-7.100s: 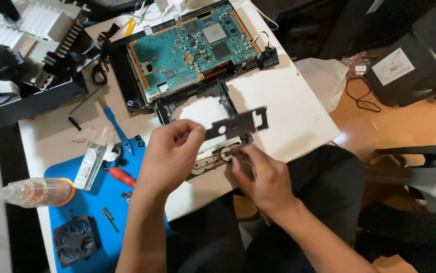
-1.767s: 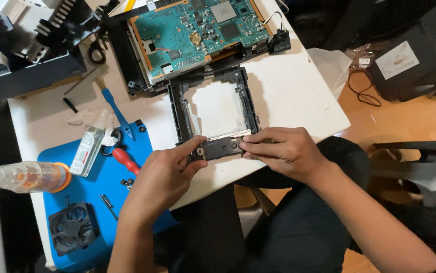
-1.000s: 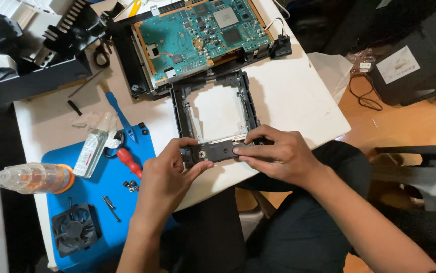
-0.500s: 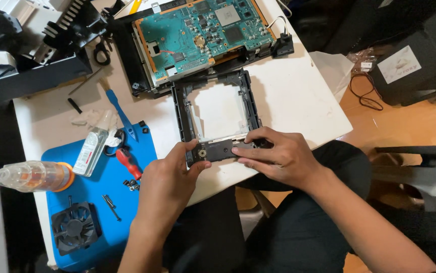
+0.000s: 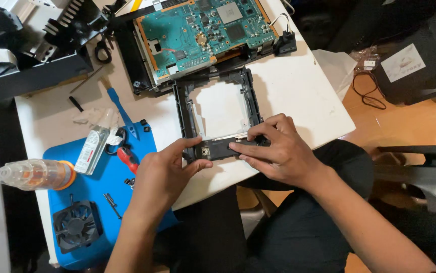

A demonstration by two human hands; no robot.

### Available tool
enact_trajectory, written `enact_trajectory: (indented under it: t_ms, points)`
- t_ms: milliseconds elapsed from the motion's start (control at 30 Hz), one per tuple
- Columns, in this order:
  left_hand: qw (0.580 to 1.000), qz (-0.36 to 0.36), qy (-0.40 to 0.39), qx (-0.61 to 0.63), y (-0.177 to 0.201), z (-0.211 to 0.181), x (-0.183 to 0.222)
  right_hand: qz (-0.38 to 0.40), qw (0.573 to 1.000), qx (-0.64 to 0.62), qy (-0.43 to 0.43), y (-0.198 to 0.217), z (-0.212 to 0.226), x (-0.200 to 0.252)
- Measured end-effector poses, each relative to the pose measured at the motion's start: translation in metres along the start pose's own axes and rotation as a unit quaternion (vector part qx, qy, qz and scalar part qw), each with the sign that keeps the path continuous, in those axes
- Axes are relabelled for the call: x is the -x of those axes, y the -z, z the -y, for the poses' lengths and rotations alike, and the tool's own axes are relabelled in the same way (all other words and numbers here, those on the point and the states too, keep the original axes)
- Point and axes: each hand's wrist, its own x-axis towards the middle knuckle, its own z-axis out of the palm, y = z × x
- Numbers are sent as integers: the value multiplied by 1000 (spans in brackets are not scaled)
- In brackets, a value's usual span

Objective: Assembling a disc drive mechanism for a game console on a repair bench

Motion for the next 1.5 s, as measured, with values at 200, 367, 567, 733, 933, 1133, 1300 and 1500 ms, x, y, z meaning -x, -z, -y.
enact_trajectory:
  t_ms: [200,367,567,733,933,1133,1300,1500]
  points:
    - [995,-63,-37,61,-2,8,5,6,998,-55,-21,-2,-3,0]
    - [993,-86,-43,73,1,18,9,14,997,-71,-33,-1,-5,0]
    - [995,-64,-54,53,-3,15,5,24,994,-91,-54,-1,-5,-1]
    - [996,-53,-47,60,-6,15,4,33,993,-96,-67,1,-3,-3]
    - [997,-47,-49,31,-4,11,0,44,992,-94,-74,2,-1,-3]
    - [997,-44,-51,40,2,11,3,61,995,-66,-52,0,-2,-2]
    - [991,-85,-47,96,4,26,6,56,996,-49,-54,-3,-5,-1]
    - [993,-85,-54,59,-2,27,9,9,995,86,-50,-13,3,1]
